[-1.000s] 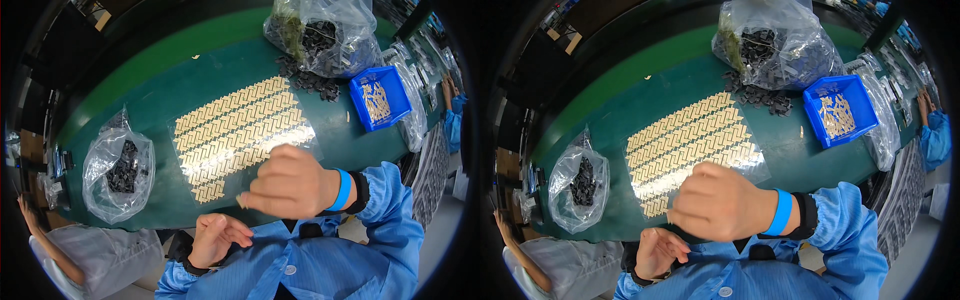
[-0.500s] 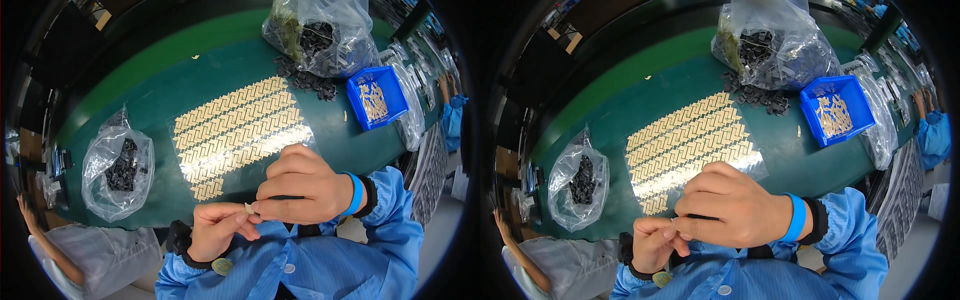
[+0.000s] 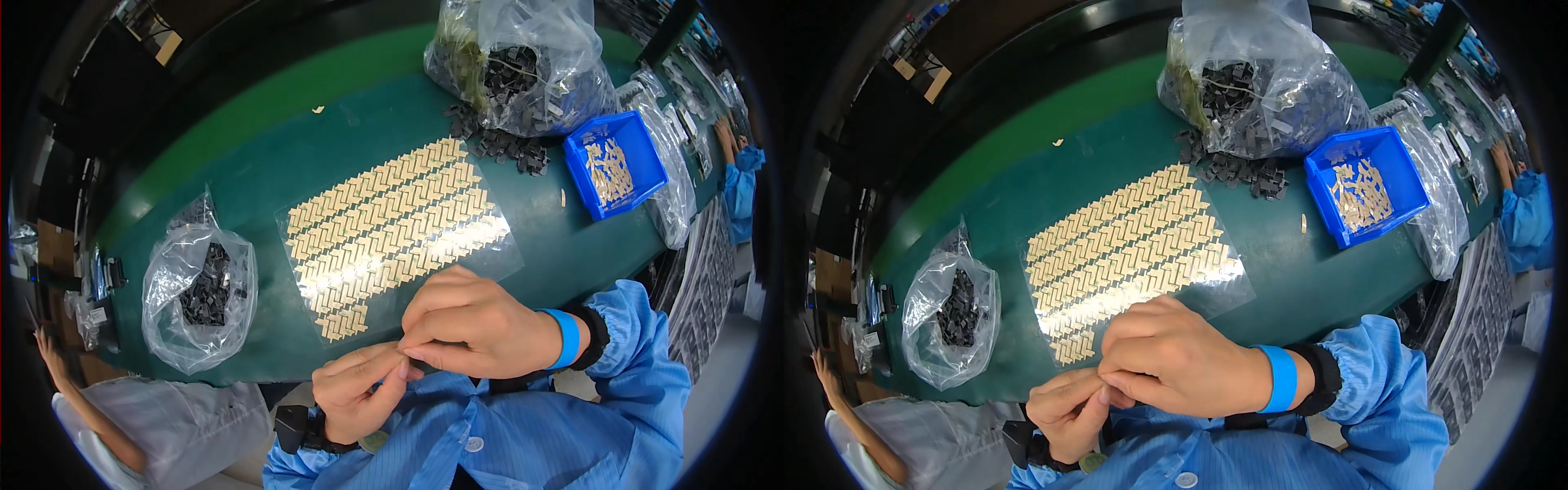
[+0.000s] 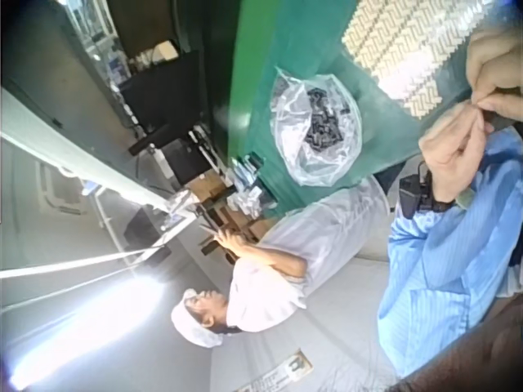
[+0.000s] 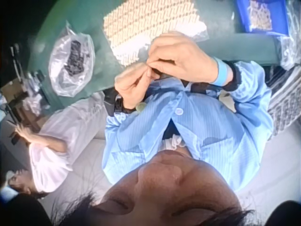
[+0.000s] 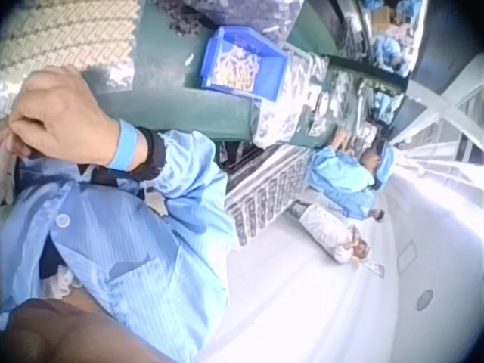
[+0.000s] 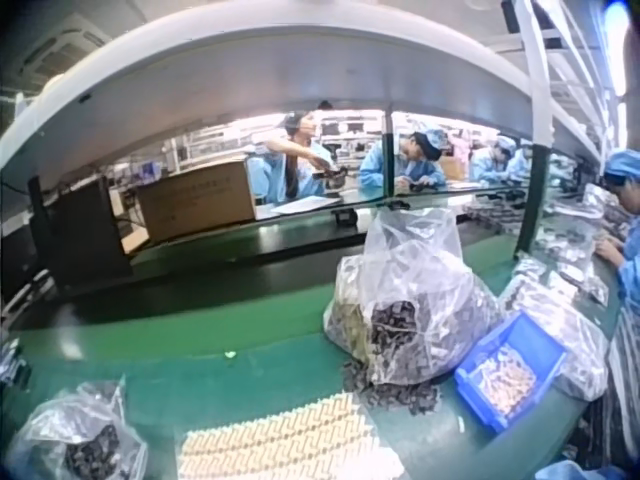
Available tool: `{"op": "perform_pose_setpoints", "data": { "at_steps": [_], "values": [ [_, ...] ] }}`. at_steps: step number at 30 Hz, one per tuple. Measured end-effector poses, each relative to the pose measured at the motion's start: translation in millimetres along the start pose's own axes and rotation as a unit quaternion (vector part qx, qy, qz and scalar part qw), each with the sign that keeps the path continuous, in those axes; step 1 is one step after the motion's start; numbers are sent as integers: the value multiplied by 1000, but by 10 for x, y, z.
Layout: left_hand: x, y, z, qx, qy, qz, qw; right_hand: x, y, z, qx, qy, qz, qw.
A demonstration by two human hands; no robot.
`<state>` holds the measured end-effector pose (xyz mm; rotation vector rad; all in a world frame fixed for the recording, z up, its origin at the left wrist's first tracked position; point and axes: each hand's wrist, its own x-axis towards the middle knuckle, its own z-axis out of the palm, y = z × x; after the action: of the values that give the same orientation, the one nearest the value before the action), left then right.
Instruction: Assembling small black plastic components onto a gold metallic grid on a factory assembly line.
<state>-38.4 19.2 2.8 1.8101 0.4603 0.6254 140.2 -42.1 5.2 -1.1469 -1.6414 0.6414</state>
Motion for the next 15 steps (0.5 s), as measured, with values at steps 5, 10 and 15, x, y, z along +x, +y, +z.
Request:
{"op": "perform_pose_setpoints", "data": {
  "at_steps": [5, 10, 15],
  "values": [
    [-33, 55, 1, -58, 49, -47, 996, 101, -109, -85, 57, 43, 106, 992],
    [-26, 5, 50, -250, 200, -143, 937, 159, -111, -54, 205, 24, 238, 949],
    [-48, 33, 52, -199, 217, -146, 945, 218, -102, 104, 259, 6, 245, 934]
  ]
}}
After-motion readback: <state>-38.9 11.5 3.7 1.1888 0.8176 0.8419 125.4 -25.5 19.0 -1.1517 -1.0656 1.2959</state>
